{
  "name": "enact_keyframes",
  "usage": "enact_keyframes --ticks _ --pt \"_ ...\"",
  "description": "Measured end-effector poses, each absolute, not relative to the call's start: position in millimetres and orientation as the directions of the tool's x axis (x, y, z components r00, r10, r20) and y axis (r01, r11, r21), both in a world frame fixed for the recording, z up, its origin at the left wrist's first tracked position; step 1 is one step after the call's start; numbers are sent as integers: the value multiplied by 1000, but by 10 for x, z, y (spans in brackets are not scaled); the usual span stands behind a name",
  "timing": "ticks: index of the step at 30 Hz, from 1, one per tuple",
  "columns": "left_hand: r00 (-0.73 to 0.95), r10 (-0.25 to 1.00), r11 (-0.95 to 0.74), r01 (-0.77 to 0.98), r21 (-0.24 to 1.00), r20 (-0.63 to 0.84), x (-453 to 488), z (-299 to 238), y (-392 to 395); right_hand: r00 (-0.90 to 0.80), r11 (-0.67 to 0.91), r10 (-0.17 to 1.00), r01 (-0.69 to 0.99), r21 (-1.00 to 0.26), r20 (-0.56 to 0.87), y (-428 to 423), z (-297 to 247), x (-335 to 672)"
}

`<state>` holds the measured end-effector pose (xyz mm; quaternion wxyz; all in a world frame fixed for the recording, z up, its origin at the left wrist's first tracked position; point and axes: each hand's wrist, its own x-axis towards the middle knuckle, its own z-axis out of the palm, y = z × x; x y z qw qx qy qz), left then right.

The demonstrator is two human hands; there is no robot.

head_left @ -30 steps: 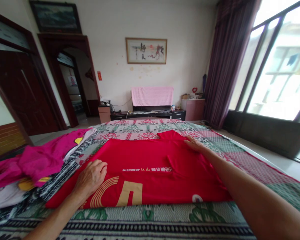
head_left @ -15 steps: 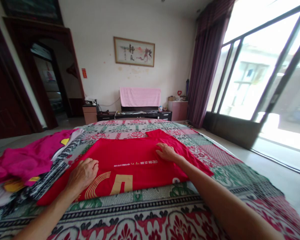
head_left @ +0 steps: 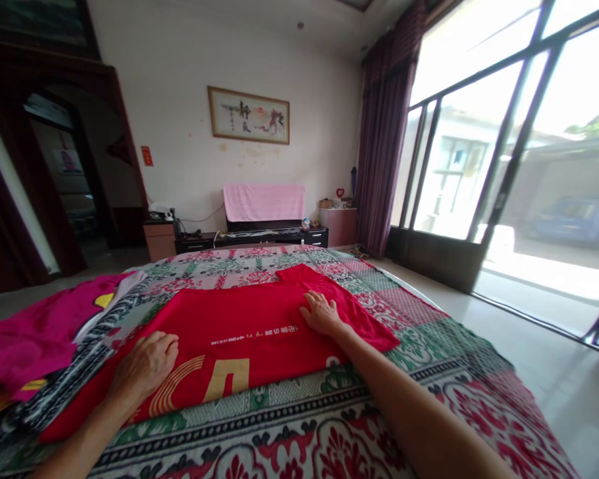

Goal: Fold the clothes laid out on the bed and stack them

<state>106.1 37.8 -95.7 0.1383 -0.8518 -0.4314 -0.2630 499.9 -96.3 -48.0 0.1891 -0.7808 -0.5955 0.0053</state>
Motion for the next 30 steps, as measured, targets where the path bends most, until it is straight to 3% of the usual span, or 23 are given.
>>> enact_keyframes --ticks 6,30 --pt "491 655 -606 795 11 574 1060 -975 402 335 -289 934 914 -285 125 -1044 -472 5146" --pt "484 670 -550 833 -62 563 1102 -892 268 273 -235 950 945 -227 153 -504 -433 5352"
